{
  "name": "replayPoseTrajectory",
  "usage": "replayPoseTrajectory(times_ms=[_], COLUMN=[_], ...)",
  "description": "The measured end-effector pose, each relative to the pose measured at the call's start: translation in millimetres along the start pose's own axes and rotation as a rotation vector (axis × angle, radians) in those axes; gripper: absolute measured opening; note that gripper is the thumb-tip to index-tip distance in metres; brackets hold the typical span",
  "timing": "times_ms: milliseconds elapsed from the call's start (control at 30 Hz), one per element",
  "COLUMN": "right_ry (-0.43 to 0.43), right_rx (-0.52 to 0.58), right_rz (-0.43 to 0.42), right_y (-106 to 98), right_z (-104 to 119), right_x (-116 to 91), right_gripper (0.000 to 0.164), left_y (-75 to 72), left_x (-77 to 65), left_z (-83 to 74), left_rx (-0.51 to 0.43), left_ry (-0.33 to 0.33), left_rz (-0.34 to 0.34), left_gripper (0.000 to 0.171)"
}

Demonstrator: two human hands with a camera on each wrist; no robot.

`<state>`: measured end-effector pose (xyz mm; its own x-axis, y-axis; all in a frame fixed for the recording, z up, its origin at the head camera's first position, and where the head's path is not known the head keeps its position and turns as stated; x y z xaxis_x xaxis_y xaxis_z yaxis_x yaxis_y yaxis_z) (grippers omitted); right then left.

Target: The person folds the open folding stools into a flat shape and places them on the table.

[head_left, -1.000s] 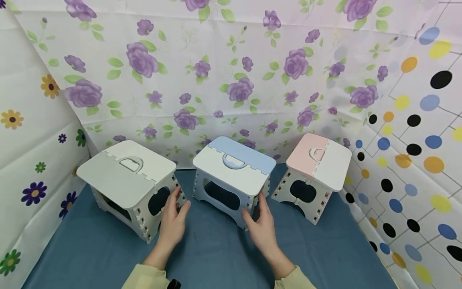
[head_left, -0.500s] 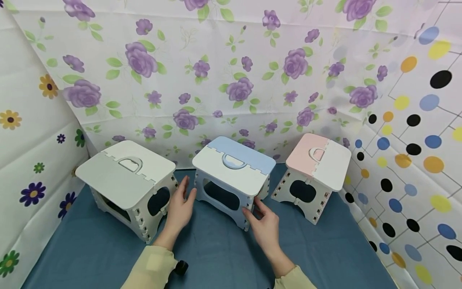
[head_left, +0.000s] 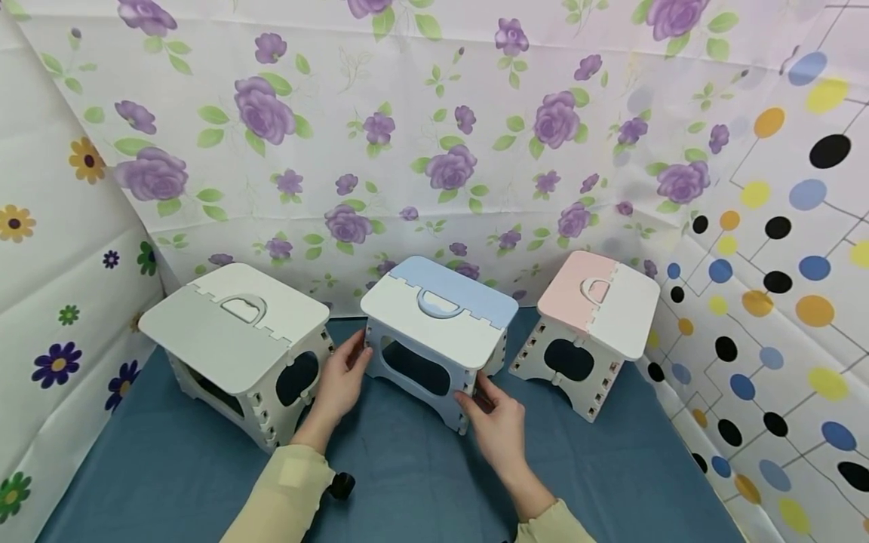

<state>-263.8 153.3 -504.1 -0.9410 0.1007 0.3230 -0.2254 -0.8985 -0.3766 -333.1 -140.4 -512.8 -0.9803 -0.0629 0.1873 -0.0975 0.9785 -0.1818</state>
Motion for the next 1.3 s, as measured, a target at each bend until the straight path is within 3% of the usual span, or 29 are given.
replayPoseTrajectory(times_ms=[200,500,1300], right_ry=[-0.010,0.005,-0.014], right_rx=[0.020,0.025,0.004], right_rz=[0.030,0.049,0.087], right_y=[1,1,-1], right_z=[1,0,-3], right_x=[2,4,2], right_gripper=[0.054,0.052,0.054], left_y=[0.3,5.5,5.5], left_x=[0.6,7.4,-4.1], left_z=[-0.3,2.4,8.7], left_rx=[0.033,-0.007,-0.036], left_ry=[0.019,-0.039,-0.055], left_rz=[-0.017,-0.008,-0.055], left_gripper=[0.051,0.053,0.053])
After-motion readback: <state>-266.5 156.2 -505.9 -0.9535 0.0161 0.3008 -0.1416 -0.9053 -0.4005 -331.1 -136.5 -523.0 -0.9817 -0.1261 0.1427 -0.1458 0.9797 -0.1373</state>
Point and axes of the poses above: each hand's wrist, its own x-axis towards the middle knuckle, its own y-axis out of the palm, z = x × y, the point moved 8 cm from there along x, towards the middle knuckle, and after that the axes turned 7 degrees about -x, right-handed, at the moved point
